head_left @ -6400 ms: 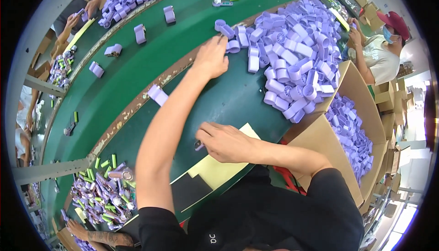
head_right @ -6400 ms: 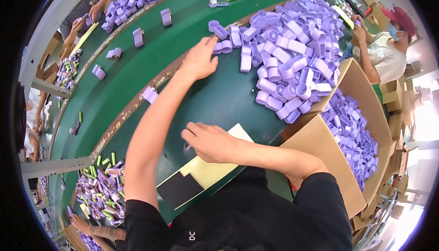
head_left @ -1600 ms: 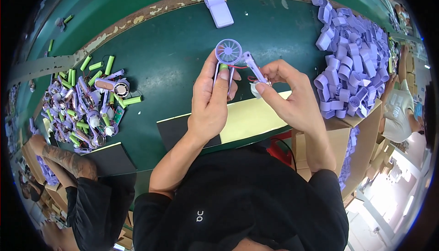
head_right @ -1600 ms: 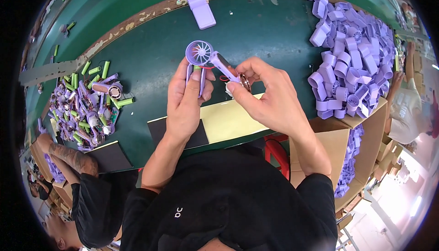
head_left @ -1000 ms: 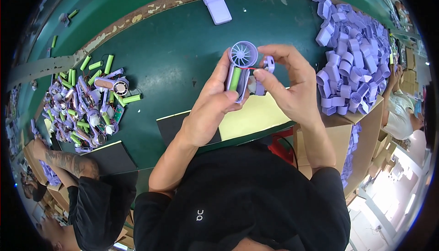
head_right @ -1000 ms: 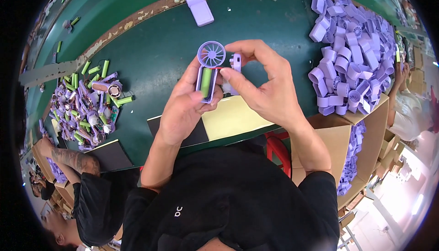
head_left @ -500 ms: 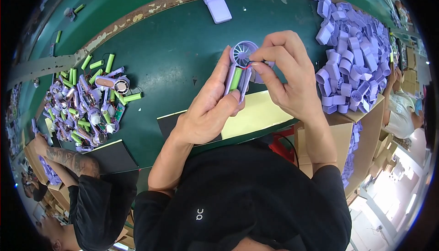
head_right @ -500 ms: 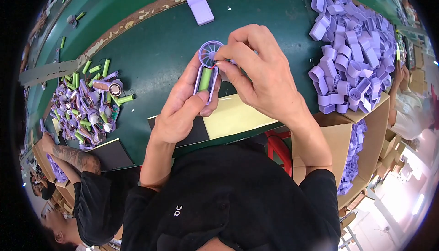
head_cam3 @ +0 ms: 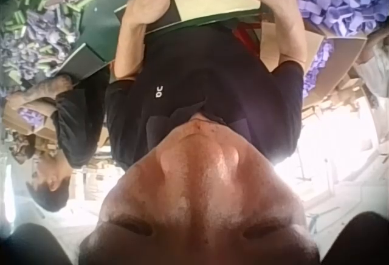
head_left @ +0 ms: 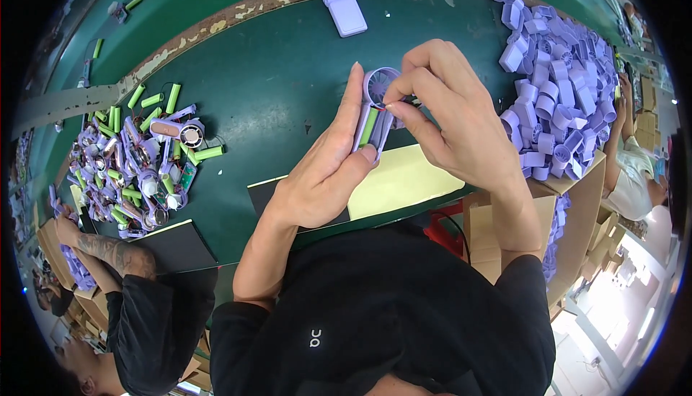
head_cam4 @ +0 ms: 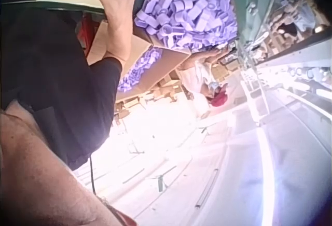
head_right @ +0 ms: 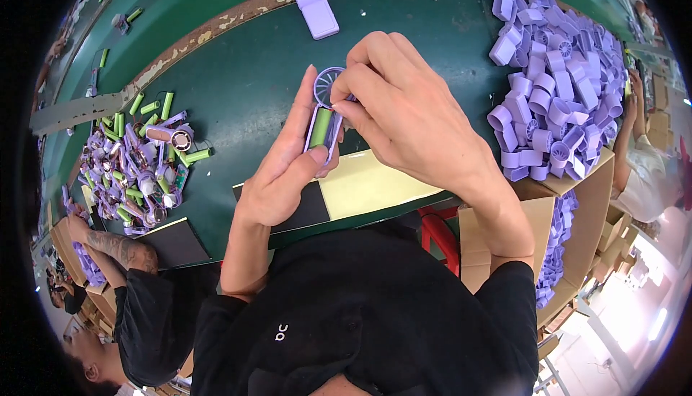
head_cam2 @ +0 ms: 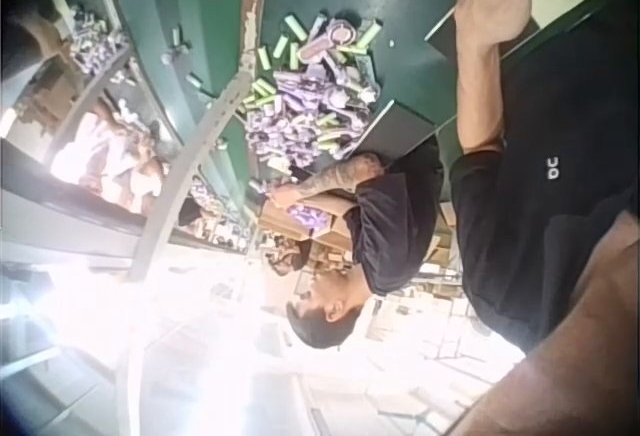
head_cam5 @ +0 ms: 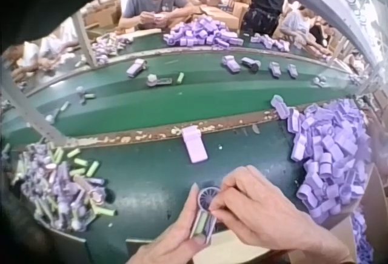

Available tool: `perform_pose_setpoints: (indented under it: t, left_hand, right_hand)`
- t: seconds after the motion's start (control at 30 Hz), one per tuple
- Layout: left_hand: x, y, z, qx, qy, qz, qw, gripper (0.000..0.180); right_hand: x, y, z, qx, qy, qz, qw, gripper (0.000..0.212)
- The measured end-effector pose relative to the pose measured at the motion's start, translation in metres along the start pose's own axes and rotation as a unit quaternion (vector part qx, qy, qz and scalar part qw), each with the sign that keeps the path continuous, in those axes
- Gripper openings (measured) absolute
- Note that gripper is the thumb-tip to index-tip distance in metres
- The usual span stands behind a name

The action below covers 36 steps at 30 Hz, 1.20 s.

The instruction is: The person assembles small handheld electronic fans by hand, inserting a motor assembly and a battery into a fan housing, then closing the housing with a housing cover.

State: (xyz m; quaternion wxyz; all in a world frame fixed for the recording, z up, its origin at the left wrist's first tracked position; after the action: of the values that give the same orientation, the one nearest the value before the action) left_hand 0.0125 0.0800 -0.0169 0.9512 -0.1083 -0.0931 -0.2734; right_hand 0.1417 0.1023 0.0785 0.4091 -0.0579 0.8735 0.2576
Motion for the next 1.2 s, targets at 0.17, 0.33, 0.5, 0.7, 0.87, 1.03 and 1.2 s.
perform_pose_setpoints:
  t: [0.17,0.33,0.5,0.7,0.87,1.03,1.2]
  left_hand:
    - [0.0,0.001,0.008,0.05,0.064,-0.019,0.996,0.086]
    - [-0.003,0.001,-0.003,0.01,0.017,0.017,1.0,0.086]
    - [0.0,0.003,-0.002,0.083,0.03,0.028,0.996,0.087]
    - [-0.02,0.002,-0.005,0.03,-0.014,0.065,0.997,0.086]
    - [-0.066,0.014,0.009,0.07,-0.088,0.101,0.989,0.084]
    - [-0.057,0.007,-0.012,0.085,-0.061,0.189,0.976,0.085]
    - [-0.047,0.0,-0.037,0.072,-0.09,0.185,0.976,0.09]
  right_hand:
    - [0.001,-0.002,-0.003,0.028,-0.011,0.013,0.999,0.022]
    - [-0.005,0.0,-0.018,-0.019,-0.054,0.044,0.997,0.026]
    - [-0.001,0.003,-0.02,-0.049,-0.024,-0.014,0.998,0.022]
    - [0.005,0.007,-0.016,-0.034,0.011,-0.016,0.999,0.026]
    - [0.037,-0.033,-0.017,0.042,0.103,-0.02,0.994,0.02]
    - [0.101,-0.113,-0.029,0.134,0.075,-0.092,0.984,0.033]
    - [0.111,-0.126,-0.036,0.136,0.01,-0.036,0.99,0.045]
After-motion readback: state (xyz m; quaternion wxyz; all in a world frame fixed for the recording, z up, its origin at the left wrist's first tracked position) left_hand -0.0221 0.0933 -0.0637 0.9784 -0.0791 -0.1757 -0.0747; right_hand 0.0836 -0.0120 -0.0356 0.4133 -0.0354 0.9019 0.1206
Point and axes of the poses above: each hand's wrist, its own y-axis towards the middle knuckle, its own x-axis out of the palm, z = x × y, the point moved 8 cm from there along y, towards the middle knuckle, and after that the axes turned 9 degrees about z, right-handed, at the moved point
